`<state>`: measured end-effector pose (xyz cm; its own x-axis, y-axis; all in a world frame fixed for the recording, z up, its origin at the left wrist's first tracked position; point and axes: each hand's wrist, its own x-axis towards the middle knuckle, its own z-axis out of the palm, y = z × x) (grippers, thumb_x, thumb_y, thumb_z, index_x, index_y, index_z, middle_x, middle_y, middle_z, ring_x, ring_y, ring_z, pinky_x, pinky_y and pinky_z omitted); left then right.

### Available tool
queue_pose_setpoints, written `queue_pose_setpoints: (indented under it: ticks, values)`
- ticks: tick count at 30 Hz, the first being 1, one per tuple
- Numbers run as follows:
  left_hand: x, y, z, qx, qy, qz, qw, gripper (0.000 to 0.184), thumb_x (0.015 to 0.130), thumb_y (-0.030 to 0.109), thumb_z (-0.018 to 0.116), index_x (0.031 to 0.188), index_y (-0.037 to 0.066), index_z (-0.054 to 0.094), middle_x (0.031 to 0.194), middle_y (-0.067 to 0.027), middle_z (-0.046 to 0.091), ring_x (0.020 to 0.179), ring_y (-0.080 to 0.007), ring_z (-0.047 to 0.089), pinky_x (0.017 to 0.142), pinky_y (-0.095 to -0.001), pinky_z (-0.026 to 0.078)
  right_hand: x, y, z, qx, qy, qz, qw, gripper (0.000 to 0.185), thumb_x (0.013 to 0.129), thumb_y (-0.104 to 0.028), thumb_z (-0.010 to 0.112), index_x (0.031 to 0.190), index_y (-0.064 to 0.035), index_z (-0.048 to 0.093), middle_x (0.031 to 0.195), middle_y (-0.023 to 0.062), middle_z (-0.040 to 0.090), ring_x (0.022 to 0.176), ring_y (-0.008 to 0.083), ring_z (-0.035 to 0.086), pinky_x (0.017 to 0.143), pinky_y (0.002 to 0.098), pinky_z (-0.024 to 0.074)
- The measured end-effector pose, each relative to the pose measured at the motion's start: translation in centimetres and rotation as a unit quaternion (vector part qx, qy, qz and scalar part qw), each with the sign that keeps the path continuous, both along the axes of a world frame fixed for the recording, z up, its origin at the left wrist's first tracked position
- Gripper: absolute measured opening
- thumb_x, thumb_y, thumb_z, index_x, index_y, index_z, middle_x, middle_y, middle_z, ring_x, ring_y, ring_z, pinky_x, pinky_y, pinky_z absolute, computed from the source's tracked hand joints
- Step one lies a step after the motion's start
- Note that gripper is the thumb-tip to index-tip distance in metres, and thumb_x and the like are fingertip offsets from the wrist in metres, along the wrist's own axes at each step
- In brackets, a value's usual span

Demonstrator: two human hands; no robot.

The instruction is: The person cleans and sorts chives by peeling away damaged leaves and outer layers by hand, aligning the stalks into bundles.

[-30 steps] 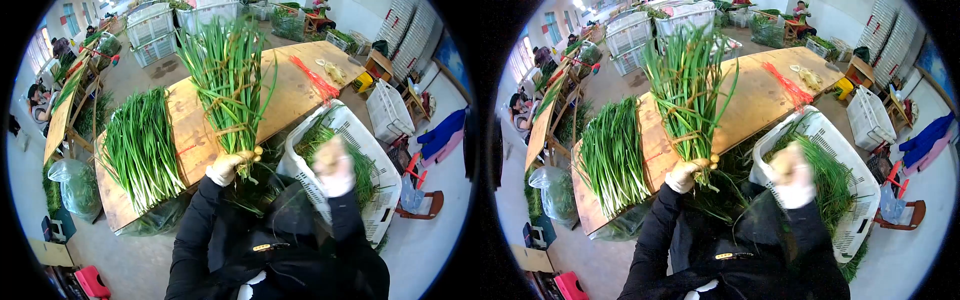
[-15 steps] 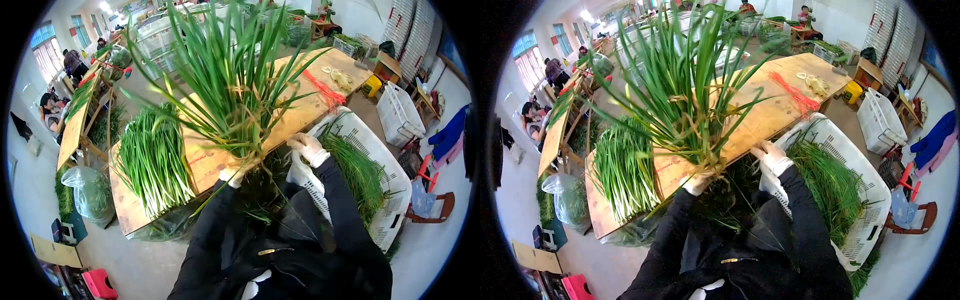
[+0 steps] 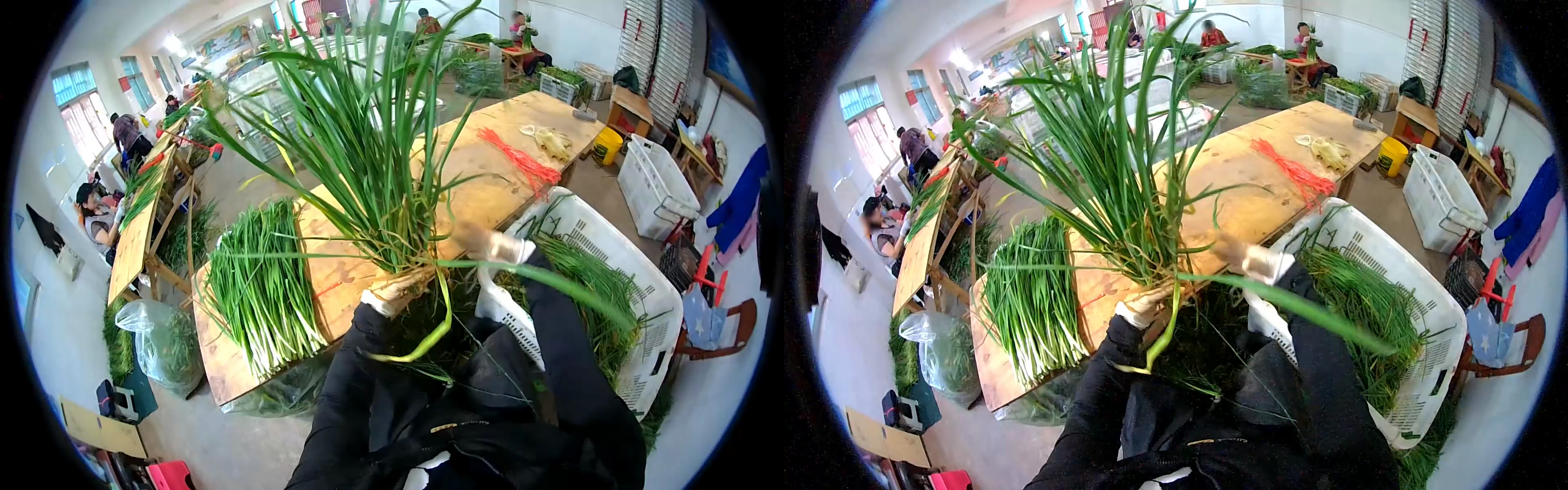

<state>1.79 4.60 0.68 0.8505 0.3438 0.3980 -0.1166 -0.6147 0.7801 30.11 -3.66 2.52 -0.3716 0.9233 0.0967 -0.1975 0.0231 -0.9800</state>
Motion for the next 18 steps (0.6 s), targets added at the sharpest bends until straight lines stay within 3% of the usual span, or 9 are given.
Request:
queue_pose_setpoints:
  ticks: [2,3,4,6,8,12,14,17,18]
  values:
    - [0.5,-0.5,-0.4,-0.094,-0.021,-0.013,0.995,0.043,0.073,0.001,0.056,0.115,0.001,0.046,0.117,-0.0158,0.048,0.108,-0.0254,0.047,0.088,-0.0326,0.041,-1.6,0.1,4.1,0.011,0.052,-0.005,0.999,0.119,0.05,-0.06,0.07,0.135,-0.0165,-0.001,0.138,0.0174,0.01,0.129,0.0246,0.008,0.103,0.0402,0.0084]
    - [0.6,-0.3,-0.6,-0.271,-0.01,-0.015,0.962,0.039,0.076,0.002,0.054,0.115,-0.001,0.046,0.116,-0.0141,0.049,0.108,-0.0231,0.046,0.09,-0.0309,0.039,-1.9,0.5,5.0,0.018,0.035,-0.009,0.999,0.122,0.047,-0.065,0.068,0.135,-0.0176,-0.002,0.139,0.0169,0.007,0.129,0.0249,0.005,0.102,0.0387,0.0077]
    - [0.9,-0.3,-0.6,-0.44,0.001,-0.016,0.898,0.036,0.08,0.003,0.052,0.115,-0.003,0.045,0.115,-0.0124,0.05,0.109,-0.0208,0.046,0.091,-0.0292,0.037,-1.8,1.6,5.1,0.014,0.079,0.007,0.997,0.115,0.052,-0.052,0.073,0.135,-0.0176,0.0,0.139,0.0154,0.009,0.128,0.0252,0.011,0.102,0.0387,0.0112]
    - [1.5,-0.5,-0.4,-0.45,-0.05,-0.026,0.891,0.037,0.079,0.001,0.051,0.115,-0.002,0.045,0.113,-0.0128,0.051,0.104,-0.022,0.049,0.088,-0.0309,0.041,-1.1,2.4,5.2,0.008,-0.016,-0.003,1.0,0.111,0.055,-0.035,0.076,0.135,-0.0157,0.002,0.139,0.013,0.013,0.127,0.0252,0.016,0.101,0.0377,0.0154]
    - [1.7,-1.1,2.3,-0.592,-0.101,0.031,0.799,0.033,0.077,0.014,0.059,0.107,0.0,0.052,0.101,-0.0098,0.057,0.092,-0.0209,0.054,0.076,-0.0337,0.046,-2.4,0.8,5.6,0.024,-0.144,-0.082,0.986,0.11,0.056,-0.021,0.077,0.135,-0.0135,0.002,0.137,0.0111,0.019,0.127,0.0262,0.016,0.101,0.0384,0.0174]
    - [2.9,0.4,2.1,-0.586,-0.083,0.073,0.803,0.043,0.074,0.009,0.064,0.113,0.002,0.046,0.107,-0.0071,0.054,0.094,-0.0162,0.053,0.077,-0.027,0.045,-5.2,-3.5,2.1,-0.002,-0.062,-0.189,0.98,0.118,0.052,-0.023,0.08,0.134,-0.0122,-0.005,0.14,0.0114,0.009,0.128,0.0263,0.009,0.103,0.0412,0.0102]
    - [3.5,-0.5,1.2,-0.535,-0.152,0.047,0.83,0.043,0.074,0.007,0.063,0.113,0.002,0.046,0.108,-0.0079,0.054,0.095,-0.0169,0.053,0.077,-0.0269,0.046,-7.6,-4.1,0.5,0.172,-0.177,-0.207,0.947,0.129,0.043,-0.038,0.081,0.134,-0.0108,-0.007,0.141,0.0119,0.0,0.129,0.0245,0.0,0.104,0.0374,0.0065]
    - [4.3,-0.6,-1.9,-0.033,-0.139,0.124,0.982,0.044,0.073,0.003,0.062,0.114,0.0,0.044,0.11,-0.011,0.053,0.098,-0.0196,0.052,0.08,-0.0302,0.047,-9.3,-2.2,2.7,0.189,-0.174,-0.255,0.932,0.133,0.039,-0.05,0.078,0.133,-0.0065,-0.005,0.139,0.0171,0.0,0.129,0.0255,0.0,0.104,0.0364,0.0043]
    - [5.0,-0.7,-2.6,-0.192,-0.143,0.098,0.966,0.043,0.076,0.004,0.058,0.116,0.0,0.041,0.112,-0.0128,0.051,0.101,-0.0221,0.051,0.083,-0.0327,0.046,-9.5,-1.8,4.2,0.168,-0.012,-0.266,0.949,0.125,0.045,-0.046,0.078,0.134,-0.005,-0.001,0.138,0.0198,0.004,0.128,0.0283,0.003,0.104,0.0392,0.0067]
